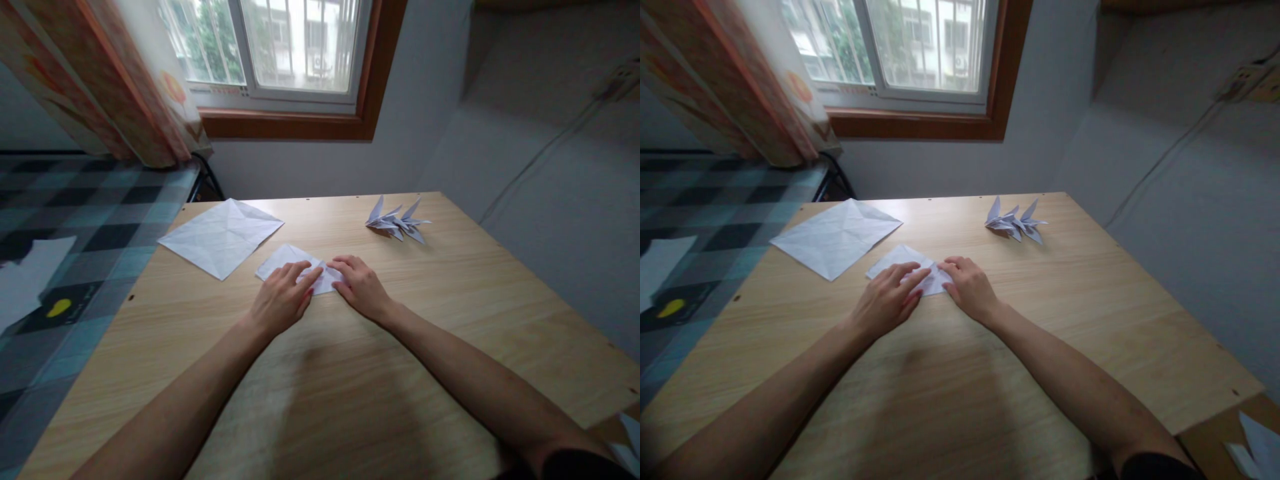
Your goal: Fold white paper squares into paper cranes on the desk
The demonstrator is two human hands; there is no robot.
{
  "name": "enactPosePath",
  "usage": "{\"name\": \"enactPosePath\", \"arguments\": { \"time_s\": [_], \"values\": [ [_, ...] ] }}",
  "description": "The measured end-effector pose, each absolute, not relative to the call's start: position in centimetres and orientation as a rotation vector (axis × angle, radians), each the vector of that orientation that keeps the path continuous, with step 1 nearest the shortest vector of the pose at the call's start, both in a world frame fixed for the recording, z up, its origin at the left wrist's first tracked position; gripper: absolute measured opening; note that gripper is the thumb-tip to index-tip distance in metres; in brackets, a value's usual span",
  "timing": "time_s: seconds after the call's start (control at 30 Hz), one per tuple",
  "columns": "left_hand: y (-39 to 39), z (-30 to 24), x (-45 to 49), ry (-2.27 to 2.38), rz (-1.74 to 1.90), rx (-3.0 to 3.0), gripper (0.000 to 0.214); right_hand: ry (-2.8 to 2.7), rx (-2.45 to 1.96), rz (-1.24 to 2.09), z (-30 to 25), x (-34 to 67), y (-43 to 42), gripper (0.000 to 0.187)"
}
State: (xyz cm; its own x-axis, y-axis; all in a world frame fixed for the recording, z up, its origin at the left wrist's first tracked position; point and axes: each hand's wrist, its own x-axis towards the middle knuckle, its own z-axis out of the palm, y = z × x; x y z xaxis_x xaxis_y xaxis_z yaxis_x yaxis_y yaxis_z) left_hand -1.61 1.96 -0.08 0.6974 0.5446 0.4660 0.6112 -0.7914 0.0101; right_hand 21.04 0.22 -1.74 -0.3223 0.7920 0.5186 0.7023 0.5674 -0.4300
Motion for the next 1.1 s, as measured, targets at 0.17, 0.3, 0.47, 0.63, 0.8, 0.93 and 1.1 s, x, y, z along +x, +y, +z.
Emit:
{"name": "enactPosePath", "arguments": {
  "time_s": [0.17, 0.3, 0.47, 0.63, 0.8, 0.93, 1.1],
  "values": [
    [2.3, -0.3, -1.7, -0.911, -0.519, -2.92, 0.036, -2.36, -1.07, 0.012, -1.4, 21.8, 0.1, 0.02],
    [2.2, 0.0, -1.7, -0.958, -0.442, -2.978, 0.037, -2.564, -0.914, -0.066, -0.7, 23.1, 0.2, 0.018],
    [2.2, 0.2, -1.7, -0.958, -0.453, -2.983, 0.033, -2.659, -0.936, -0.246, -0.3, 23.6, 0.4, 0.016],
    [2.0, 0.1, -1.7, -0.922, -0.57, -2.854, 0.024, -2.42, -0.772, -0.453, -0.3, 22.6, -0.5, 0.017],
    [1.7, 1.2, -1.7, -1.266, -0.974, -2.7, 0.021, -2.082, -0.86, -0.376, -1.4, 22.6, -1.1, 0.037],
    [1.7, 3.1, -1.1, -1.768, -1.758, -2.543, 0.026, -2.056, -1.067, -0.324, -2.4, 23.2, -0.6, 0.04],
    [2.1, 3.8, -0.1, -2.136, -2.793, -1.994, 0.035, -2.192, -0.963, -0.451, -2.1, 22.9, -0.6, 0.041]
  ]
}}
